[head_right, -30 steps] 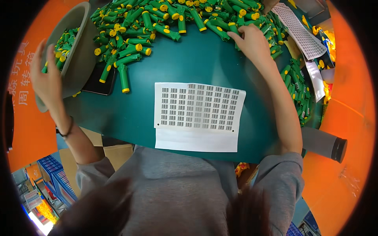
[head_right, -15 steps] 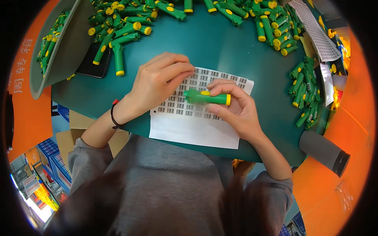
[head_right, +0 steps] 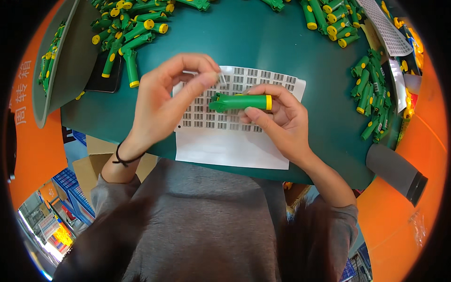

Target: Applying small square labels from a sheet onto green and yellow cylindrical components.

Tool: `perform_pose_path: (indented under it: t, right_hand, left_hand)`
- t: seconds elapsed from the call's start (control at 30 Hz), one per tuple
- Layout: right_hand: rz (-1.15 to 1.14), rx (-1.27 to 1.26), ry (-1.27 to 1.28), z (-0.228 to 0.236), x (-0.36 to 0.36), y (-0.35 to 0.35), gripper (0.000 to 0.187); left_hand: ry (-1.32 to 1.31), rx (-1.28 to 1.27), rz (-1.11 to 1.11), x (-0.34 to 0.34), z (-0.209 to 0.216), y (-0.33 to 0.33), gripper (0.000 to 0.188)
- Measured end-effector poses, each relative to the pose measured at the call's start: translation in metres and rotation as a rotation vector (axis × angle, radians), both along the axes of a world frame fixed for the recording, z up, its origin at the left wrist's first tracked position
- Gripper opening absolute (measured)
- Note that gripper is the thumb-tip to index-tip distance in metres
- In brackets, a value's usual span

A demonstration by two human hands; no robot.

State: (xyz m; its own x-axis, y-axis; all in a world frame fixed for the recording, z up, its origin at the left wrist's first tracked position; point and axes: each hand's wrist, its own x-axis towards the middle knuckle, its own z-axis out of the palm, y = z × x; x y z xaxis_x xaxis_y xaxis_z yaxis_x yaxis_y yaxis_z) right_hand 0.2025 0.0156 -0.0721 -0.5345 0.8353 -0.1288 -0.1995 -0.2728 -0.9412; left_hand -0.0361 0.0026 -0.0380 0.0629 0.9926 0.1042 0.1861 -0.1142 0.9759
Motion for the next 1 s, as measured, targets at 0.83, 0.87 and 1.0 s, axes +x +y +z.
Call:
perform_pose_path:
  t: [0.83, 0.87, 1.0]
  right_hand:
    - [0.003, 0.149, -0.141, 0.007, -0.002, -0.009, 0.040]
    - [0.003, 0.162, -0.144, 0.007, -0.002, -0.009, 0.040]
    - [0.009, 0.166, -0.143, 0.007, -0.002, -0.007, 0.041]
  left_hand:
    - [0.375, 0.045, -0.030, 0.026, 0.015, -0.025, 0.009]
    - [0.393, 0.056, -0.029, 0.026, 0.015, -0.025, 0.010]
    - [0.414, 0.070, -0.016, 0.028, 0.014, -0.023, 0.010]
